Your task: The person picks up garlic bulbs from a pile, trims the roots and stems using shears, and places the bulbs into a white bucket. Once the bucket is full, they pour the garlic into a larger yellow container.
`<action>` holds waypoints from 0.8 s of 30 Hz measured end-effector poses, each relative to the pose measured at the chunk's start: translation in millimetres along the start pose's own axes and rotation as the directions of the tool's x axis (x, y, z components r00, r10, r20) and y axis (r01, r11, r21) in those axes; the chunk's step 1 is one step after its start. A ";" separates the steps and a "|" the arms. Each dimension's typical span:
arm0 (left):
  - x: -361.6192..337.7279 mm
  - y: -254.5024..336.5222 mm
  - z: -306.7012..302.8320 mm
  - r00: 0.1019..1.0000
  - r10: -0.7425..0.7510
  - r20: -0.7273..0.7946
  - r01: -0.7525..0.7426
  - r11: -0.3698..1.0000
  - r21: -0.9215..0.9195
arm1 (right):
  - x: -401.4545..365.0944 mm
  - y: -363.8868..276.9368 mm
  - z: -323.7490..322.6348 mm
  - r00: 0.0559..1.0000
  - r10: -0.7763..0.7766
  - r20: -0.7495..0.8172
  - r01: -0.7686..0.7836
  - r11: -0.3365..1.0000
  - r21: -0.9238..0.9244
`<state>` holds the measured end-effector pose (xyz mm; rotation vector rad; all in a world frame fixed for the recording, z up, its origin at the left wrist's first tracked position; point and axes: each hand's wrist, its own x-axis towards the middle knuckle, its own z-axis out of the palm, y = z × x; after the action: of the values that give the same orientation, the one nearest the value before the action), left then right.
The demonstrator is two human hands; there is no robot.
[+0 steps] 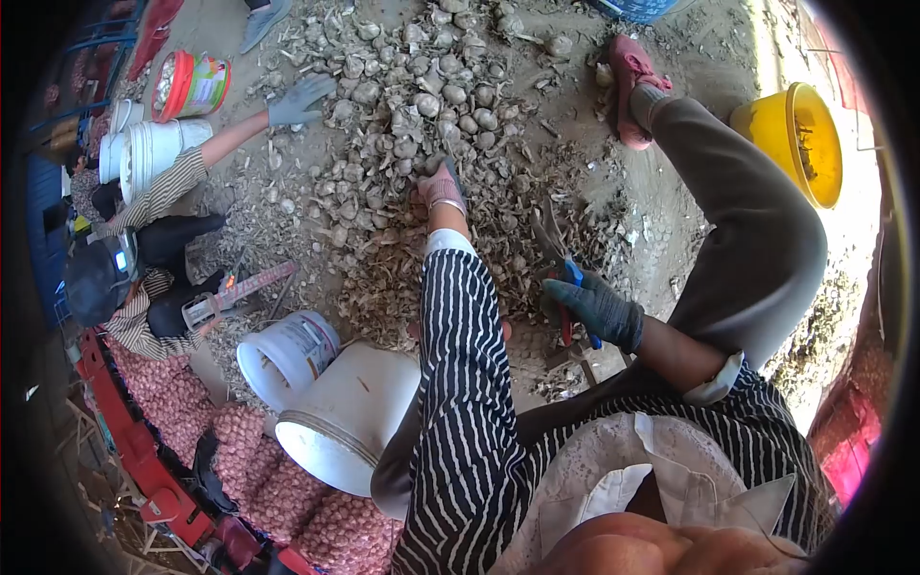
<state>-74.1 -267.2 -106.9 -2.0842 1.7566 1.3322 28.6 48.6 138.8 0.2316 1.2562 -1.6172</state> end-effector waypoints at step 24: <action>-249.3 -178.1 -176.2 0.726 0.640 0.251 -0.527 0.752 -0.395 | -36.1 -23.3 3.6 0.814 -0.356 0.460 0.375 -0.283 -0.883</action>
<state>183.8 -125.6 88.9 -1.2295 2.2335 2.1105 27.8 65.3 178.5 -1.3784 2.3692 -0.4915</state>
